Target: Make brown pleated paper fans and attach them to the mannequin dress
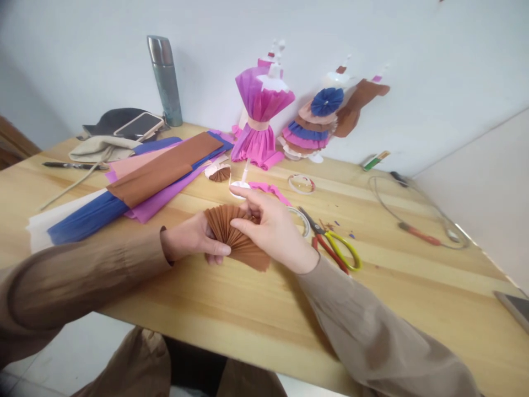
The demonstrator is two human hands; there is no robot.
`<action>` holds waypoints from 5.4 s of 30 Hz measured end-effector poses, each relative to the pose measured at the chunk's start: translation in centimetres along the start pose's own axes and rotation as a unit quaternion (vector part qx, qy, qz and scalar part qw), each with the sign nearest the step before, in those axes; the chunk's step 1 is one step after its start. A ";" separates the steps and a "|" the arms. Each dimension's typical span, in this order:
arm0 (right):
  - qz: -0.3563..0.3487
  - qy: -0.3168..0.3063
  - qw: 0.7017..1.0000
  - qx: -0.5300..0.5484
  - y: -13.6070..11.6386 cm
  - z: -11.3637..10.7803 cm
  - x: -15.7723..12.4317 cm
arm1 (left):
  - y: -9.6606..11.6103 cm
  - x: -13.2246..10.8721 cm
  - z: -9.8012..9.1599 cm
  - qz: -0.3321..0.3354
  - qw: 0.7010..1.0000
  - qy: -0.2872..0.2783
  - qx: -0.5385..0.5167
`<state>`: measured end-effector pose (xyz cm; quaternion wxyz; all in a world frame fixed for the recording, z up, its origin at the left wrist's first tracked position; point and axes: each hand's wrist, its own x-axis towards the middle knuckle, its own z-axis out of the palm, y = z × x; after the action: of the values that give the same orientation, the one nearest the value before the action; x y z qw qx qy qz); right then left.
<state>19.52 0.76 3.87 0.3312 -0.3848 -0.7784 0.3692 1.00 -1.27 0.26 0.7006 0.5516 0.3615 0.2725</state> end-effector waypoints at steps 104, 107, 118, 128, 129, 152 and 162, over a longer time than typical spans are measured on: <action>-0.096 0.281 0.953 0.058 2.4 -4.0 2.4 | 15.4 4.0 -6.3 0.099 0.969 0.052 0.220; -0.085 0.280 0.954 0.062 2.6 -4.0 2.5 | 15.4 3.9 -6.4 0.095 0.966 0.056 0.234; -0.106 0.357 0.916 0.151 -0.5 -5.4 5.7 | 16.0 3.4 -6.0 0.073 0.942 0.046 0.324; -0.056 0.299 0.902 0.307 0.2 -5.1 10.1 | 15.2 4.5 -5.9 0.064 0.935 0.049 0.344; -0.063 0.289 0.904 0.308 0.3 -5.1 10.0 | 15.1 4.6 -6.0 0.066 0.938 0.052 0.337; -0.078 0.251 0.927 0.267 0.1 -3.9 9.1 | 15.0 4.7 -5.6 0.140 0.937 0.143 0.286; -0.059 0.256 0.924 0.276 -0.1 -3.8 9.0 | 14.8 5.3 -5.5 0.153 0.922 0.174 0.310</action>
<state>18.22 9.53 7.96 0.6337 -0.3126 -0.5558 0.4380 -0.09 9.60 12.78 0.3704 0.7337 0.4552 0.3424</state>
